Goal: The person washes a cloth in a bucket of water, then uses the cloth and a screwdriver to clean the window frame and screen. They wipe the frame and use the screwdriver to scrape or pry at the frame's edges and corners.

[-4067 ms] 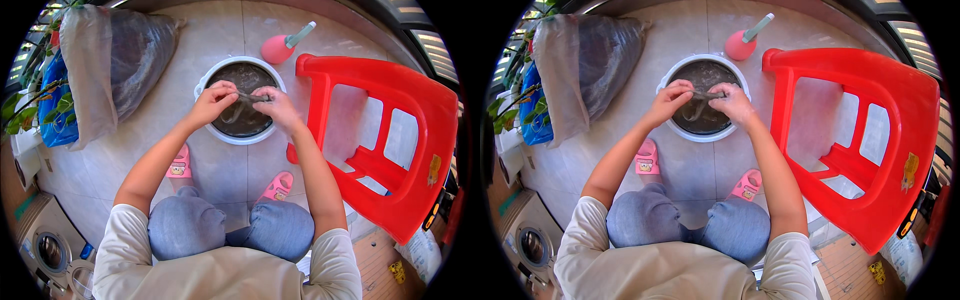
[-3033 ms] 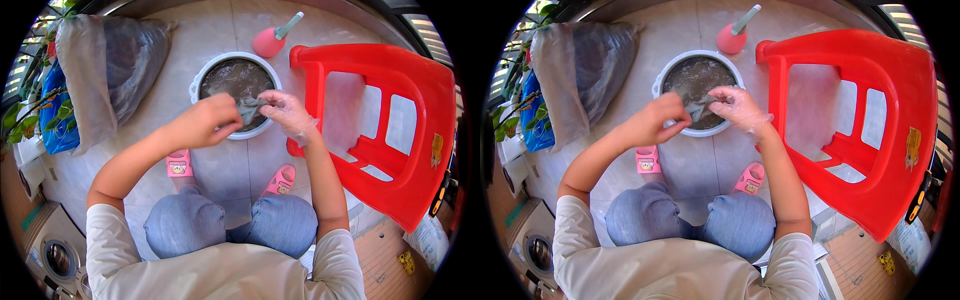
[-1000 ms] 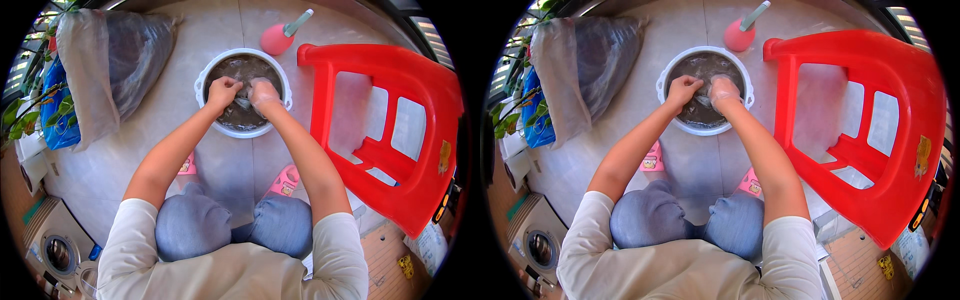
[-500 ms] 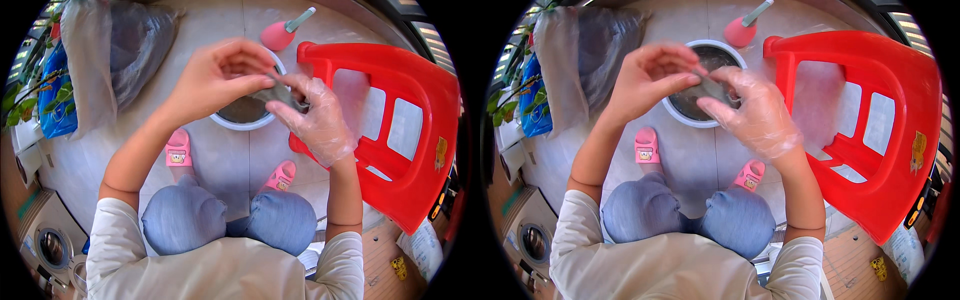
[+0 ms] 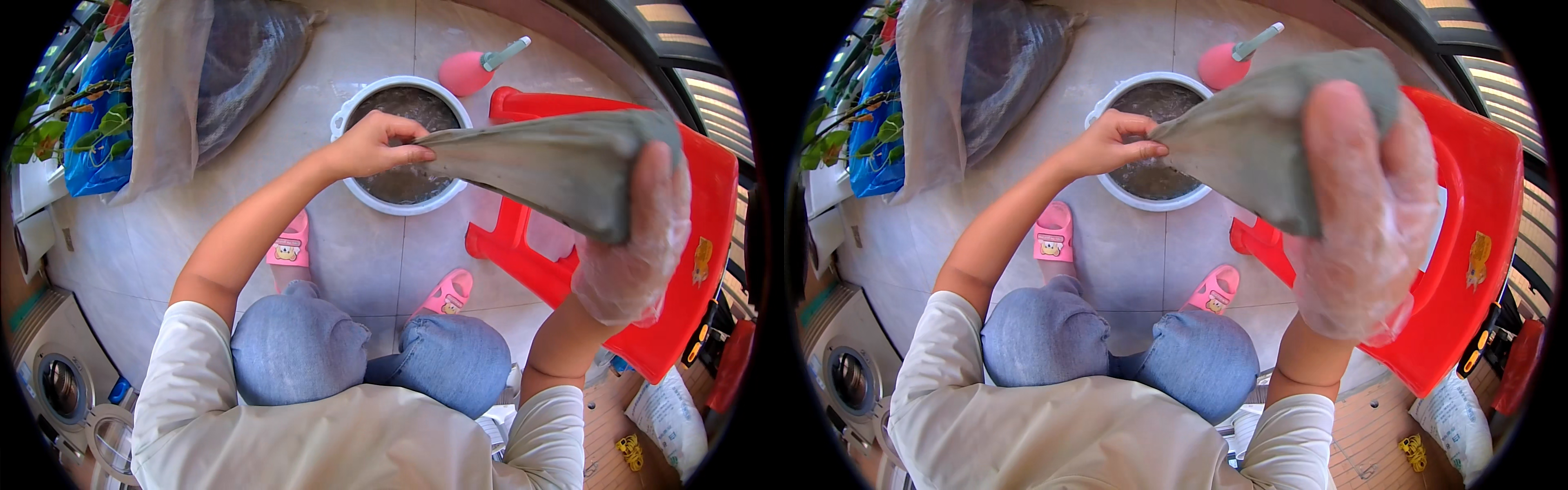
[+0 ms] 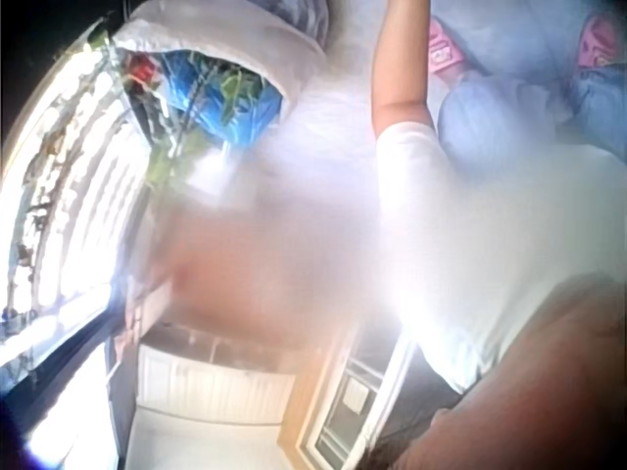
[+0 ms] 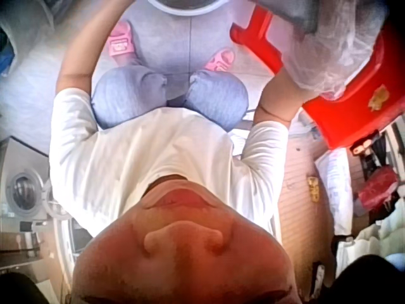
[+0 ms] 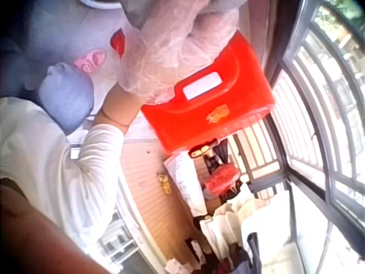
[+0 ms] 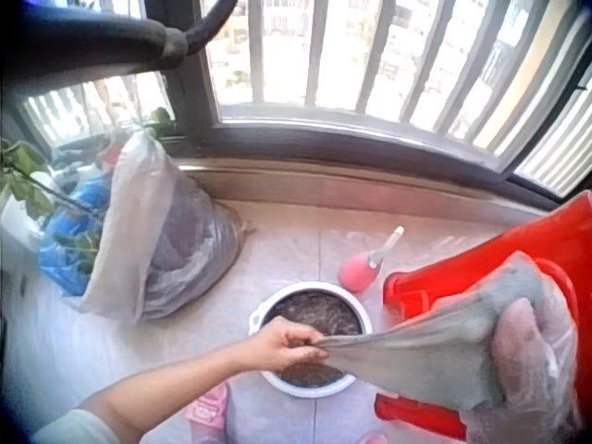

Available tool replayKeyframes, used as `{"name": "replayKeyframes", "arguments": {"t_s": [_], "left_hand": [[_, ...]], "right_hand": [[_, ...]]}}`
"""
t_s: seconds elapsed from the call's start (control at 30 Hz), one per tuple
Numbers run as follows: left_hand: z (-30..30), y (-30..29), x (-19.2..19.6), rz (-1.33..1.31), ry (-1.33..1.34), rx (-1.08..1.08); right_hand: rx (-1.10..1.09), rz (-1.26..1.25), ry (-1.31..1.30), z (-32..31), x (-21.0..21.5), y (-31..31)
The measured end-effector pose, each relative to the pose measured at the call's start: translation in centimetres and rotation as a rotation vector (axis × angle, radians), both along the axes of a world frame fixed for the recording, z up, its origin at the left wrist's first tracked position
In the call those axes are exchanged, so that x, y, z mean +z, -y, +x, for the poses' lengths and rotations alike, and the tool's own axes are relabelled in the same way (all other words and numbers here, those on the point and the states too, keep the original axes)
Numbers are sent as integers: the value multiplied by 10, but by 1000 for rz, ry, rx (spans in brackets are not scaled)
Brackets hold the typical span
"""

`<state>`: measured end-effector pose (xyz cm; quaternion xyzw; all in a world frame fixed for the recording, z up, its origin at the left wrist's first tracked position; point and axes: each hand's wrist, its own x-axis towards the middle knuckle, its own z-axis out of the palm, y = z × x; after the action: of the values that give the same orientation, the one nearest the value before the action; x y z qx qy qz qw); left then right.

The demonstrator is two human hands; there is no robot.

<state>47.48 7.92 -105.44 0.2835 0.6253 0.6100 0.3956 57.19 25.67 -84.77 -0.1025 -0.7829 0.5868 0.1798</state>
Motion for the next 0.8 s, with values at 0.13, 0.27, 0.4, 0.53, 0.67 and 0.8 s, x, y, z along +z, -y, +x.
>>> {"name": "replayKeyframes", "arguments": {"t_s": [0.13,0.27,0.4,0.53,0.67,0.8], "left_hand": [[3,5,-46,13,-454,64],[14,0,-61,-180,-120,231],[21,-11,-52,-204,871,472],[18,-18,-45,225,1518,328],[16,-18,-73,224,1352,186],[17,-12,-67,273,1258,144]], "right_hand": [[-124,440,-186,10,-6,-12],[-110,146,-79,8,-9,-1],[14,-249,91,5,-13,11],[381,-13,219,5,-32,20],[763,272,198,23,-75,35],[910,311,232,32,-91,35]]}}
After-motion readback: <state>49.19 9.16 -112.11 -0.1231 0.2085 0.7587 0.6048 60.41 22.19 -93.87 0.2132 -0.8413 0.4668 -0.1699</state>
